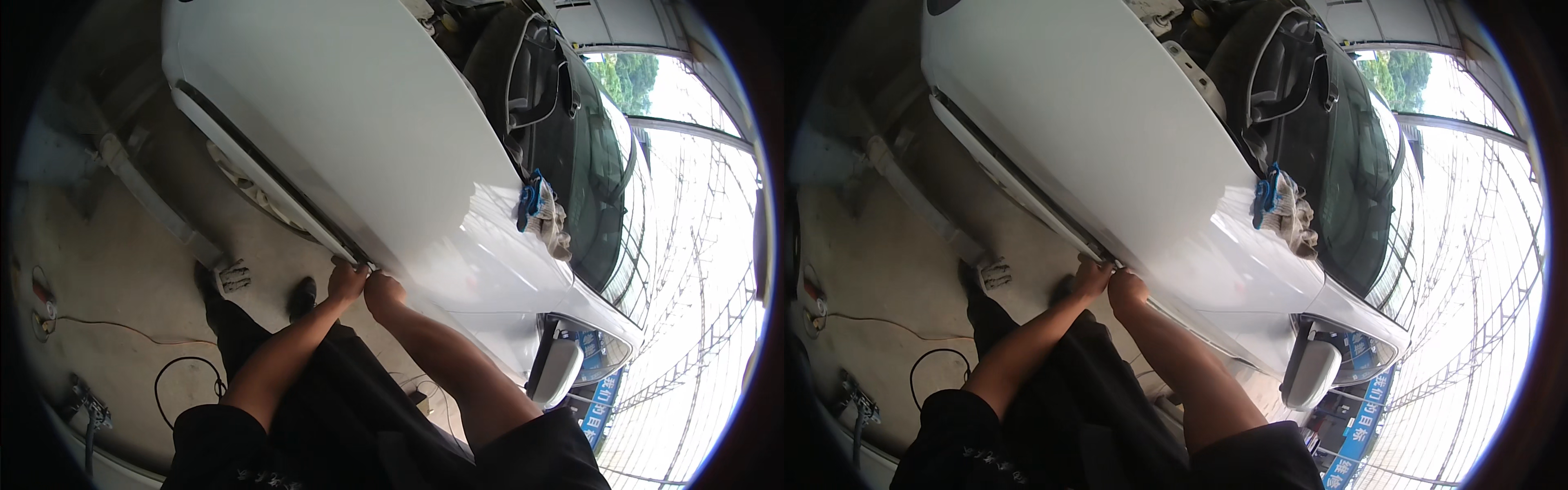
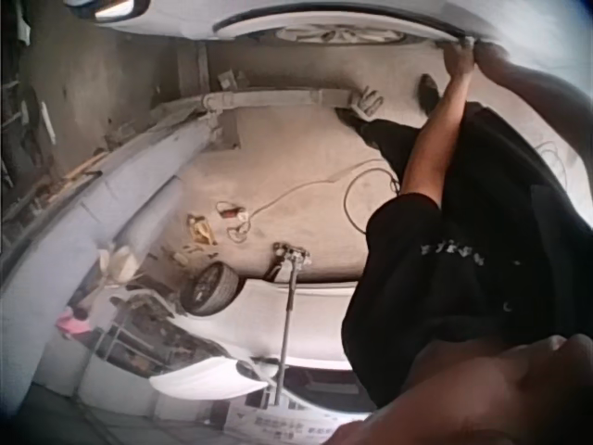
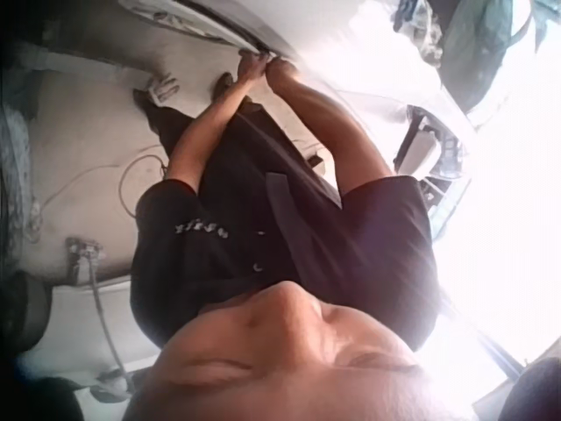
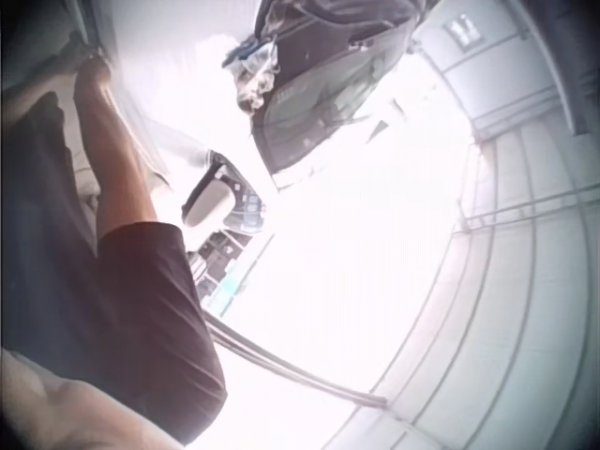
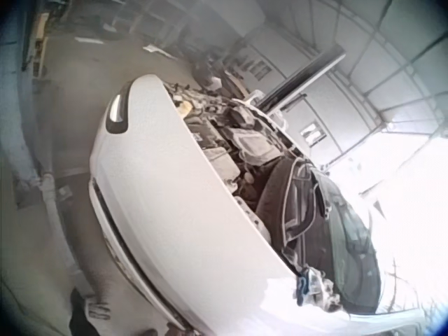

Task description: The person wipes the front bumper of a white car with a cloth, then uses a trim removal tool to align and secure the bumper along the wheel arch and lower edge. The person repeatedly presses and adjusts the bumper to ensure it is properly seated.

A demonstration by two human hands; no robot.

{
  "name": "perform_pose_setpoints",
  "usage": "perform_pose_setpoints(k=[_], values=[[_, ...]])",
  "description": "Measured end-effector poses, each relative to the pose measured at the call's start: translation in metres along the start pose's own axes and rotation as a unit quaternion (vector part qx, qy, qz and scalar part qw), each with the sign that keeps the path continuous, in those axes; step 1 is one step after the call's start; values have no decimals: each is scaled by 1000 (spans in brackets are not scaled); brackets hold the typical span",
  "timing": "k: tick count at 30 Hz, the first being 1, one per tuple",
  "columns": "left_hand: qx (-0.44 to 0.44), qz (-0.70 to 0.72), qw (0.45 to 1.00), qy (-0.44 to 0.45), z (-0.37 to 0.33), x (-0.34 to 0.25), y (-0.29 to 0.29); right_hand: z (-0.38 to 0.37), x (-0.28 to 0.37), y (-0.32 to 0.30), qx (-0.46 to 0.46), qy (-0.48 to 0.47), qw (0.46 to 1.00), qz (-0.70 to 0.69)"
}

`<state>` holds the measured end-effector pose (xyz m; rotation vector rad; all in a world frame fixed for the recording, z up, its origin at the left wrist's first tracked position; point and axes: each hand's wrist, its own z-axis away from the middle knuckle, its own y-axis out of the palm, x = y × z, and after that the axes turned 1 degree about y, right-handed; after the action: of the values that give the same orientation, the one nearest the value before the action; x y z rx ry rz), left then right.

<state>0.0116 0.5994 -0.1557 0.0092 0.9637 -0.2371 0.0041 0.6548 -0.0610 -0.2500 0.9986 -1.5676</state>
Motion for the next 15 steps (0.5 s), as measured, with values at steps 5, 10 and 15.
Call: perform_pose_setpoints(k=[5, 10, 15], values=[[-40, 11, 998, 48, -3, 10, 8, -5, -16, 13, -63, -56, 996, -12], [-32, 18, 998, 49, -7, 19, 8, -16, -25, 36, -126, -121, 984, -13], [19, 82, 988, 130, -20, 34, 6, -65, -43, 51, 178, -72, 952, -238]])
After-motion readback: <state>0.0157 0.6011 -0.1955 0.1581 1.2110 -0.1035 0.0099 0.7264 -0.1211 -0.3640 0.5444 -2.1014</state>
